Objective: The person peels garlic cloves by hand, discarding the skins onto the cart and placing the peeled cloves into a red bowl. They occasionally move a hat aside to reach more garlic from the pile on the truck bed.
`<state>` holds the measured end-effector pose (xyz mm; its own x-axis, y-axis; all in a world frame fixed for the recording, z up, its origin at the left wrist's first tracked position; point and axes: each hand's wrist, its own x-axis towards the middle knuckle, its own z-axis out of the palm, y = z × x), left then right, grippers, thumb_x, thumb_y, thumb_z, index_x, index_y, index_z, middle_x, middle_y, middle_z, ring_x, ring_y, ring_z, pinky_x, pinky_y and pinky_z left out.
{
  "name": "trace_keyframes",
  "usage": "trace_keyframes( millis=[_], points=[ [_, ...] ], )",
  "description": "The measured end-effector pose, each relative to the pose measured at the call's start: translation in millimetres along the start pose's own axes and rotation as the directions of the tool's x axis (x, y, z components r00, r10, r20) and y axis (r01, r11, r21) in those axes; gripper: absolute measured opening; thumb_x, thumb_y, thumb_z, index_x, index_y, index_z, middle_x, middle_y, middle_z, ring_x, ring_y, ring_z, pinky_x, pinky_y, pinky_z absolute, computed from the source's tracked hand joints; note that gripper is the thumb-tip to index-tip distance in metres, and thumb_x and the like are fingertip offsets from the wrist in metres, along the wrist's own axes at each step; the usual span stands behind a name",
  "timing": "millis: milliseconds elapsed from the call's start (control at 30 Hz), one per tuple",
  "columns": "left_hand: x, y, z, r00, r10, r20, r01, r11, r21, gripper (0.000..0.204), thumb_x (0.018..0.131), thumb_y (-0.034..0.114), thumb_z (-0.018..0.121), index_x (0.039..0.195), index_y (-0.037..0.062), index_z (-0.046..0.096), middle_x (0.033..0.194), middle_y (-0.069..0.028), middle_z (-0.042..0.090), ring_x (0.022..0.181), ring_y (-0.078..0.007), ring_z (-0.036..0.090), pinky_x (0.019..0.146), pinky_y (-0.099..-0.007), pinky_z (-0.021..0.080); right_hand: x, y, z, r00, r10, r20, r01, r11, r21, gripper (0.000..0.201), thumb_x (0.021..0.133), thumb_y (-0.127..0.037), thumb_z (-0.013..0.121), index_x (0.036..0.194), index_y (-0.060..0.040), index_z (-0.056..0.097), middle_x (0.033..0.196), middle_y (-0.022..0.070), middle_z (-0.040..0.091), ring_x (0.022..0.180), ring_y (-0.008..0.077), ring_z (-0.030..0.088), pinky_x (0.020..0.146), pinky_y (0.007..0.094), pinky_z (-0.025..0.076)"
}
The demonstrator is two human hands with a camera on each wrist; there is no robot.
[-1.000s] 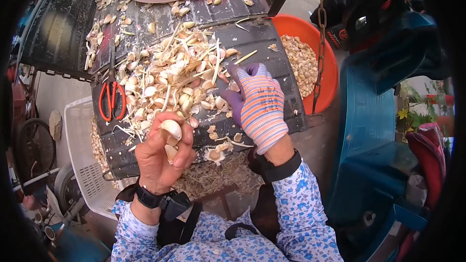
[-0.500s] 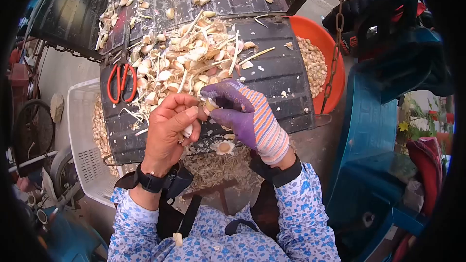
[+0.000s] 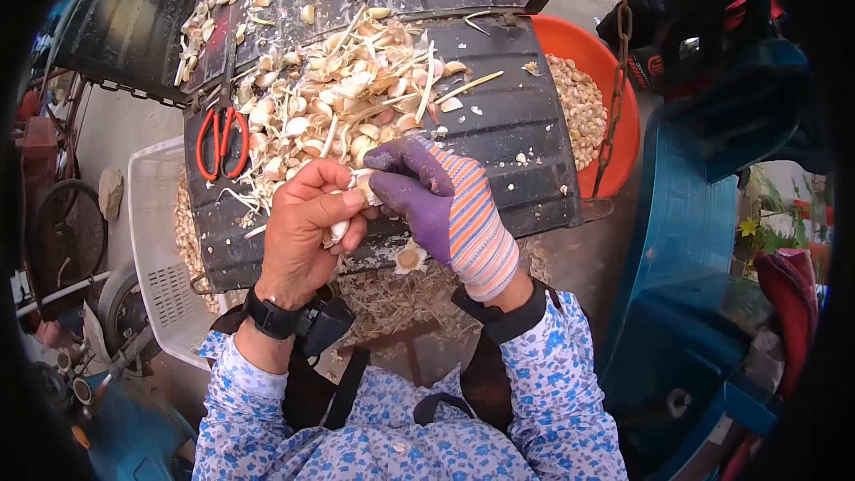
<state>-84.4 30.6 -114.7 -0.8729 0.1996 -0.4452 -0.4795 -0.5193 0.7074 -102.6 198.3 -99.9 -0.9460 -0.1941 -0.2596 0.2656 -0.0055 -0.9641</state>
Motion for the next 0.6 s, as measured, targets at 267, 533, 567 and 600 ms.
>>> trace_keyframes(
  millis=[267, 533, 567, 600],
  points=[
    [-130.8, 96.3, -95.1, 0.788, 0.531, -0.311, -0.468, 0.845, 0.257, 0.007, 0.089, 0.003, 0.058, 0.095, -0.0003, 0.055, 0.080, -0.0151, 0.063, 0.052, -0.0104, 0.052, 0.040, -0.0178, 0.034, 6.7, 5.1, -14.1, 0.954, -0.180, -0.240, 0.121, 0.963, -0.241, 0.021, 0.089, -0.012, 0.059, 0.105, 0.0010, 0.062, 0.079, 0.0028, 0.062, 0.066, 0.0071, 0.055, 0.060, 0.0214, 0.044],
    [-348.6, 20.1, -222.5, 0.163, 0.383, -0.909, -0.478, 0.837, 0.266, 0.015, 0.087, 0.005, 0.062, 0.095, -0.0003, 0.051, 0.075, -0.0145, 0.061, 0.050, -0.0129, 0.052, 0.039, -0.0211, 0.033, 27.7, 34.2, -26.0, 0.950, -0.297, -0.099, 0.256, 0.919, -0.301, 0.025, 0.090, -0.013, 0.060, 0.110, 0.0015, 0.062, 0.091, 0.0051, 0.063, 0.076, 0.0093, 0.056, 0.068, 0.0222, 0.045],
    [-365.0, 2.6, -235.3, 0.077, 0.329, -0.941, -0.472, 0.844, 0.257, 0.016, 0.087, 0.006, 0.063, 0.096, 0.0000, 0.051, 0.074, -0.0139, 0.060, 0.050, -0.0127, 0.051, 0.038, -0.0213, 0.033, 24.3, 31.7, -21.0, 0.933, -0.349, -0.090, 0.304, 0.896, -0.322, 0.026, 0.090, -0.015, 0.060, 0.110, 0.0015, 0.062, 0.088, 0.0049, 0.062, 0.075, 0.0093, 0.056, 0.069, 0.0221, 0.045],
    [-383.5, -14.2, -254.0, -0.007, 0.241, -0.970, -0.477, 0.852, 0.215, 0.016, 0.088, 0.009, 0.061, 0.096, 0.0008, 0.050, 0.073, -0.0130, 0.059, 0.049, -0.0130, 0.051, 0.038, -0.0224, 0.033, 27.2, 34.8, -26.2, 0.940, -0.336, -0.062, 0.294, 0.888, -0.353, 0.027, 0.091, -0.017, 0.059, 0.111, 0.0008, 0.062, 0.092, 0.0041, 0.061, 0.076, 0.0101, 0.056, 0.070, 0.0234, 0.046]
  ],
)
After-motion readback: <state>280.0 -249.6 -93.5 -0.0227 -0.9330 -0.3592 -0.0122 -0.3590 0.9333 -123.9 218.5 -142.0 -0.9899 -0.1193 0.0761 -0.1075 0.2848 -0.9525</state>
